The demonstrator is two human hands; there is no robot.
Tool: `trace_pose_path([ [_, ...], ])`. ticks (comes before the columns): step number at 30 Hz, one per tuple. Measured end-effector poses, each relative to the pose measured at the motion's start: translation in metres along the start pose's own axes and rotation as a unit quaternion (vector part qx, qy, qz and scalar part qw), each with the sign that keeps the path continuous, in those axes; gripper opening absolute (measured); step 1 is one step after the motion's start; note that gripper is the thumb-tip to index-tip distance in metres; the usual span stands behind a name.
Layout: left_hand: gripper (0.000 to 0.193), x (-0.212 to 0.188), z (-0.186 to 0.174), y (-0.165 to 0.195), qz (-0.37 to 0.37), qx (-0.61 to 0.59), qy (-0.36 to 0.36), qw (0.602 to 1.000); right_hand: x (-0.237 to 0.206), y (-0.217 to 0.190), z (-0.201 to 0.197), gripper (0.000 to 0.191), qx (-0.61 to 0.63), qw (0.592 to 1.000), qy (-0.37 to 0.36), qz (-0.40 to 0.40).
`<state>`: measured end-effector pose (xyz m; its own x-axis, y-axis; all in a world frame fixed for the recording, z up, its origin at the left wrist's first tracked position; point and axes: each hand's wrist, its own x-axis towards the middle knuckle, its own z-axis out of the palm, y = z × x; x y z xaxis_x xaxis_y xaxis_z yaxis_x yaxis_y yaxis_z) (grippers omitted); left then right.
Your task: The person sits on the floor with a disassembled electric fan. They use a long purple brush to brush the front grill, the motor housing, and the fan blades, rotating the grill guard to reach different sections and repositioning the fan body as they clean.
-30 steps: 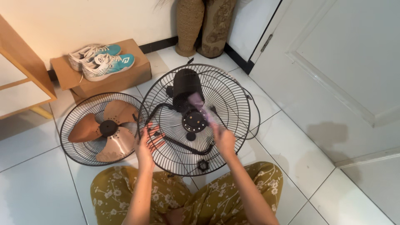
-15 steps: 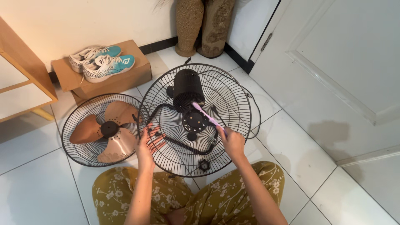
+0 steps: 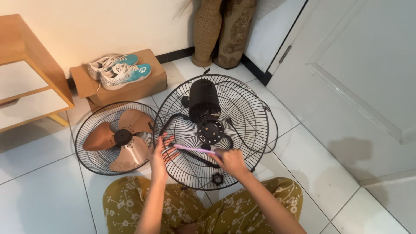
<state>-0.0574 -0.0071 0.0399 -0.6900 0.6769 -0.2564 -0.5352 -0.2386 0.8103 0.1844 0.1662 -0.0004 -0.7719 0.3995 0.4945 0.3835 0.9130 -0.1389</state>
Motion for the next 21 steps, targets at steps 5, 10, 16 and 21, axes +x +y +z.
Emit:
trace_pose_path([
  [5,0.048,-0.006,0.003,0.002,-0.001,-0.014,0.012,1.0,0.031,0.004,0.001,0.043,-0.036,0.983,0.033,0.176],
  [10,0.047,-0.005,0.004,0.003,-0.023,-0.002,0.0,1.0,0.055,-0.013,-0.003,0.054,-0.069,0.989,-0.091,0.095],
  [16,0.048,-0.001,-0.002,0.002,-0.022,0.011,-0.009,1.0,0.069,-0.028,-0.012,0.055,-0.07,0.996,0.016,0.056],
  [21,0.045,0.001,-0.006,0.0,-0.023,0.01,0.001,1.0,0.075,-0.018,-0.025,0.049,-0.005,0.995,-0.043,0.094],
])
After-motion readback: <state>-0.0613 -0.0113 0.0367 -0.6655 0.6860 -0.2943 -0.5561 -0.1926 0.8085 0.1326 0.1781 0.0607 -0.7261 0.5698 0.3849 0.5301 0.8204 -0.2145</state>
